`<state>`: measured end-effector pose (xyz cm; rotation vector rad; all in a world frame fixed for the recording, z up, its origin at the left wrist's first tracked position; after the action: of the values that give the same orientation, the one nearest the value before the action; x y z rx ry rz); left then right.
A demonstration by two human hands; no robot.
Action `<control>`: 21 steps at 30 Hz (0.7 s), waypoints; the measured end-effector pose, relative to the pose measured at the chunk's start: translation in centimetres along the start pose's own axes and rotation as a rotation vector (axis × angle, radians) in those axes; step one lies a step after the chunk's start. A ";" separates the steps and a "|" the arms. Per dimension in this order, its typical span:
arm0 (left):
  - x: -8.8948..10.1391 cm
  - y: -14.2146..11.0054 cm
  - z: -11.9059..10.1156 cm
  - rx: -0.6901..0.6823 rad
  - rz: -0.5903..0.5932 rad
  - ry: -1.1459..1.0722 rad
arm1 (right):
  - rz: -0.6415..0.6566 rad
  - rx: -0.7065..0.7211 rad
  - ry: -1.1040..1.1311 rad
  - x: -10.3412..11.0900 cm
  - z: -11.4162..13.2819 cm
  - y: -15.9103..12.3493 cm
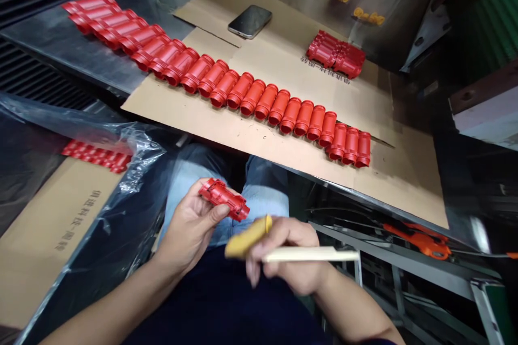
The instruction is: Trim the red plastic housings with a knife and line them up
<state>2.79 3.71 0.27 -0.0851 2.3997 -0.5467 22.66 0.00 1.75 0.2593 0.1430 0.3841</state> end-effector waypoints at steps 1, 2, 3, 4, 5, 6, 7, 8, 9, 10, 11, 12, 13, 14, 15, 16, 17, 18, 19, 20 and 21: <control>0.1 0.0 -0.1 -0.051 -0.010 0.034 | 0.085 -0.032 0.169 -0.5 0.2 -0.1; 0.3 -0.1 -0.1 -0.099 -0.011 0.066 | 0.134 -0.020 0.232 -0.6 0.6 -0.1; 0.4 -0.2 -0.2 -0.143 -0.005 0.097 | 0.122 -0.014 0.174 -0.5 0.8 0.0; 0.5 -0.2 -0.2 -0.182 0.007 0.126 | 0.028 0.003 0.030 0.0 1.0 0.3; 0.6 -0.3 -0.2 -0.218 0.019 0.157 | -0.101 0.021 -0.169 0.5 1.1 0.6; 0.7 -0.5 -0.3 -0.256 0.028 0.189 | -0.221 0.035 -0.370 1.1 1.1 0.9; 0.7 -0.6 -0.3 -0.294 0.033 0.223 | -0.315 0.058 -0.540 1.5 1.1 1.1; 0.6 -0.8 -0.4 -0.333 0.037 0.259 | -0.352 0.086 -0.666 1.6 1.0 1.3; 0.5 -1.0 -0.4 -0.368 0.037 0.297 | -0.352 0.126 -0.742 1.5 0.9 1.4; 0.4 -1.3 -0.5 -0.400 0.035 0.328 | -0.332 0.175 -0.780 1.3 0.7 1.5; 0.3 -1.4 -0.6 -0.426 0.031 0.353 | -0.308 0.229 -0.799 1.0 0.6 1.5; 0.1 -1.6 -0.7 -0.446 0.028 0.372 | -0.293 0.280 -0.808 0.7 0.5 1.5; 0.0 -1.7 -0.7 -0.459 0.025 0.387 | -0.287 0.321 -0.813 0.4 0.4 1.5; 0.0 -1.8 -0.8 -0.467 0.023 0.395 | -0.285 0.351 -0.816 0.2 0.4 1.5; -0.1 -1.9 -0.8 -0.475 0.021 0.400 | -0.287 0.368 -0.821 0.0 0.4 1.5; -0.1 -2.0 -0.8 -0.477 0.021 0.403 | -0.289 0.377 -0.828 -0.1 0.3 1.4; -0.1 -2.0 -0.8 -0.479 0.020 0.404 | -0.292 0.381 -0.838 -0.1 0.3 1.4; -0.1 -2.0 -0.8 -0.477 0.020 0.405 | -0.293 0.383 -0.848 -0.1 0.3 1.4; -0.1 -2.0 -0.8 -0.476 0.020 0.405 | -0.296 0.386 -0.858 -0.1 0.3 1.4; -0.2 -2.0 -0.8 -0.477 0.021 0.405 | -0.298 0.390 -0.864 -0.1 0.3 1.4; -0.2 -2.0 -0.8 -0.478 0.021 0.405 | -0.297 0.392 -0.868 -0.1 0.3 1.3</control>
<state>2.25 2.20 1.78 -0.1688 2.8787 0.0401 22.17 1.08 2.39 0.7579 -0.5984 -0.0795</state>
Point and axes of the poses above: each hand's wrist, its own y-axis towards the middle knuckle, its own x-axis out of the back of the hand, z = x × y, the point moved 2 cm from there along y, towards the middle knuckle, and after that the axes turned 9 degrees about -y, right-handed, at the moved point
